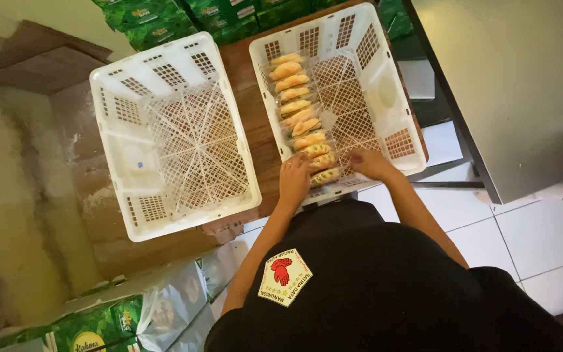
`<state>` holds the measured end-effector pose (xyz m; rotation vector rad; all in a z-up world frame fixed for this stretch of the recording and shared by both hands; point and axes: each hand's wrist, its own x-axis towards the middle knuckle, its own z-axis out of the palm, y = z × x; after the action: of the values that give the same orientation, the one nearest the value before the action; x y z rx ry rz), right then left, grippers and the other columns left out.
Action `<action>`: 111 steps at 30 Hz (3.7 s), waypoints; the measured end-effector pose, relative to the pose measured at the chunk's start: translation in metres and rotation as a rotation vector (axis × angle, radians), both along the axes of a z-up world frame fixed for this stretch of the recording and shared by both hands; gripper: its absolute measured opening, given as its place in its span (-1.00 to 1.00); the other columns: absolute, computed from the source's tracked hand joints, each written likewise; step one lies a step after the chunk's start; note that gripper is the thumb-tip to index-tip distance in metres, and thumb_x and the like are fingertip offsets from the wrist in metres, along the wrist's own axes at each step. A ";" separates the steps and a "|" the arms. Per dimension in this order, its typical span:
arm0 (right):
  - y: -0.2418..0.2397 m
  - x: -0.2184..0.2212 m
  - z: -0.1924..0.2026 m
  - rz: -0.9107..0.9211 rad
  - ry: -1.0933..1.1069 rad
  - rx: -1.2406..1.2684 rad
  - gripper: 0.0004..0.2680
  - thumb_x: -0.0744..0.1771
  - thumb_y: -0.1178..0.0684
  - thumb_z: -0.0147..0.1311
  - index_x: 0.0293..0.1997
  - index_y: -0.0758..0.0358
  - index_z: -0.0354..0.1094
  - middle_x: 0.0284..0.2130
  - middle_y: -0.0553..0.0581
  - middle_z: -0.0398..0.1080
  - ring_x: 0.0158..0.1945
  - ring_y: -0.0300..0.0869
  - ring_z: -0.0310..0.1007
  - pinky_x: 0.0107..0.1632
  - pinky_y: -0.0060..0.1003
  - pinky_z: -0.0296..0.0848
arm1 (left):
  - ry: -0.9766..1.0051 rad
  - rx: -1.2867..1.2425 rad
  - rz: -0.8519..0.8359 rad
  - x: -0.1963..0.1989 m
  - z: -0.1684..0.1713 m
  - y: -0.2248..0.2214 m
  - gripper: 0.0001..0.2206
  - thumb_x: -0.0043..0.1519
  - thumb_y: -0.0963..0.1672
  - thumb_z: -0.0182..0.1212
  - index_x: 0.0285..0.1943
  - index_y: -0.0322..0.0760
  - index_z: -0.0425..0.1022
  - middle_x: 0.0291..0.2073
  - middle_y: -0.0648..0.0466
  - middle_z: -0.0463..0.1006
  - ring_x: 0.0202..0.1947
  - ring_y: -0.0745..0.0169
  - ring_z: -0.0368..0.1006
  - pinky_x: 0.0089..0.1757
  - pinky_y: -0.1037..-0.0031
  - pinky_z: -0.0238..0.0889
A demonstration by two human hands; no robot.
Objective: The person picks up individually wrapped bread items from a metal table and arranges them into a plastic crate.
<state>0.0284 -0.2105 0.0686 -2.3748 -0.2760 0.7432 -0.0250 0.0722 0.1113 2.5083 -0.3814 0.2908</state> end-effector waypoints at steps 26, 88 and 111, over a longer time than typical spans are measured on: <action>-0.094 -0.011 0.019 -0.692 -0.411 -0.086 -0.66 0.34 0.09 0.02 0.28 0.23 0.26 -0.17 0.55 0.46 -0.07 0.43 0.44 -0.04 0.22 0.41 | -0.010 -0.130 0.006 -0.004 0.022 0.001 -0.80 0.11 -0.24 0.22 -0.10 -0.23 0.58 0.02 0.03 0.53 0.10 -0.06 0.41 0.11 0.16 0.19; -0.136 0.041 -0.009 -0.475 -0.151 0.096 -0.67 0.32 -0.08 0.04 0.18 0.19 0.31 -0.06 0.48 0.45 0.01 0.37 0.44 0.05 0.13 0.41 | 0.830 -0.567 0.007 0.075 -0.263 -0.176 -0.53 0.29 0.01 0.05 0.16 -0.49 0.51 0.17 -0.30 0.46 0.18 -0.30 0.36 0.14 0.12 0.19; -0.135 0.038 -0.005 -0.546 -0.130 0.106 -0.69 0.32 -0.06 0.01 0.13 0.26 0.36 -0.12 0.42 0.51 -0.02 0.24 0.52 0.03 0.04 0.44 | 0.737 -0.364 -0.233 0.050 -0.004 -0.114 -0.62 0.35 0.00 0.02 0.24 -0.22 0.50 0.18 -0.14 0.56 0.16 -0.12 0.51 0.15 0.18 0.31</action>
<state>0.0663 -0.3456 0.0641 -2.2437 0.2691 0.3087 0.0248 -0.0417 0.1070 2.0064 -0.2753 -0.5924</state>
